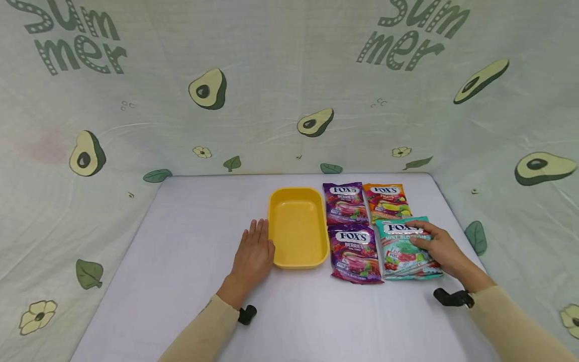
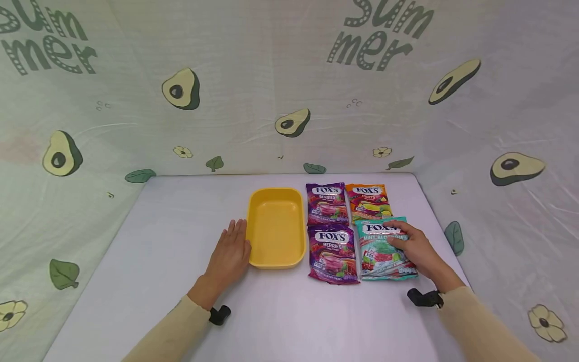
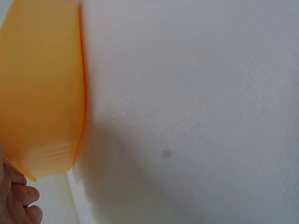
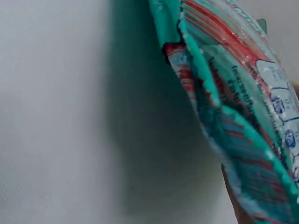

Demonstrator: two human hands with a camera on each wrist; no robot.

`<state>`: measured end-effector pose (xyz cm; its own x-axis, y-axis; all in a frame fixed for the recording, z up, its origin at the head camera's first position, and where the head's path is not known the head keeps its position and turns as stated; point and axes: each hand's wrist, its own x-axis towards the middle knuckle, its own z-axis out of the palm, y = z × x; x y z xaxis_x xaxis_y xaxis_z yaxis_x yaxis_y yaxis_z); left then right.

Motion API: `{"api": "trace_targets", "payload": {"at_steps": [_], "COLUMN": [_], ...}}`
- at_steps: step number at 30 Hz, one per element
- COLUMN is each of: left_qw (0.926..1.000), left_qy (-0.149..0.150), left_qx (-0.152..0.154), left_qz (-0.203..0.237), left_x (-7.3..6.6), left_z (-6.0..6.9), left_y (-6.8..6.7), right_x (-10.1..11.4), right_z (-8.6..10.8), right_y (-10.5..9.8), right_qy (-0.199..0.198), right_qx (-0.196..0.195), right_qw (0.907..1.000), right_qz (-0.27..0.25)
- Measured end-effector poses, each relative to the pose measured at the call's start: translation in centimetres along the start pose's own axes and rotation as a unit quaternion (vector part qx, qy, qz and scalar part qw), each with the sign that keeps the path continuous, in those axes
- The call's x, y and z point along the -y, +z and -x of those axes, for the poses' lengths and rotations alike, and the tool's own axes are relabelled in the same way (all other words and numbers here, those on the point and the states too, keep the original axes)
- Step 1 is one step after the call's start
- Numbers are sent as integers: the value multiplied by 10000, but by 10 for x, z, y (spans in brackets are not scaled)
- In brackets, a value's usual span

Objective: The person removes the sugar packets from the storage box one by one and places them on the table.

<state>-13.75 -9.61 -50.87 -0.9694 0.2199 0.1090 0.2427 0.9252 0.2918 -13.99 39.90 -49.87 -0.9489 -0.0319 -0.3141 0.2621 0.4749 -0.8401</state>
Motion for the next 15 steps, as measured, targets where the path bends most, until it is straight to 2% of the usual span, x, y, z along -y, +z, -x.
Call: {"api": "trace_targets", "payload": {"at_steps": [4, 9, 12, 15], "left_qw": [10000, 10000, 10000, 9999], "left_qy": [-10, 12, 11, -7], "left_qx": [11, 43, 93, 143], "left_qz": [82, 81, 26, -25], "left_x": [-1, -2, 0, 0], "left_z": [0, 1, 0, -1], "left_y": [0, 2, 1, -3], "right_x": [-7, -7, -3, 1], "right_z": [-3, -7, -8, -7], "right_y": [1, 4, 6, 10], "right_qy": [70, 30, -153, -396], "right_qx": [205, 374, 279, 74], "right_qw": [9996, 9964, 9926, 9850], "right_qz": [171, 760, 1174, 1679]}}
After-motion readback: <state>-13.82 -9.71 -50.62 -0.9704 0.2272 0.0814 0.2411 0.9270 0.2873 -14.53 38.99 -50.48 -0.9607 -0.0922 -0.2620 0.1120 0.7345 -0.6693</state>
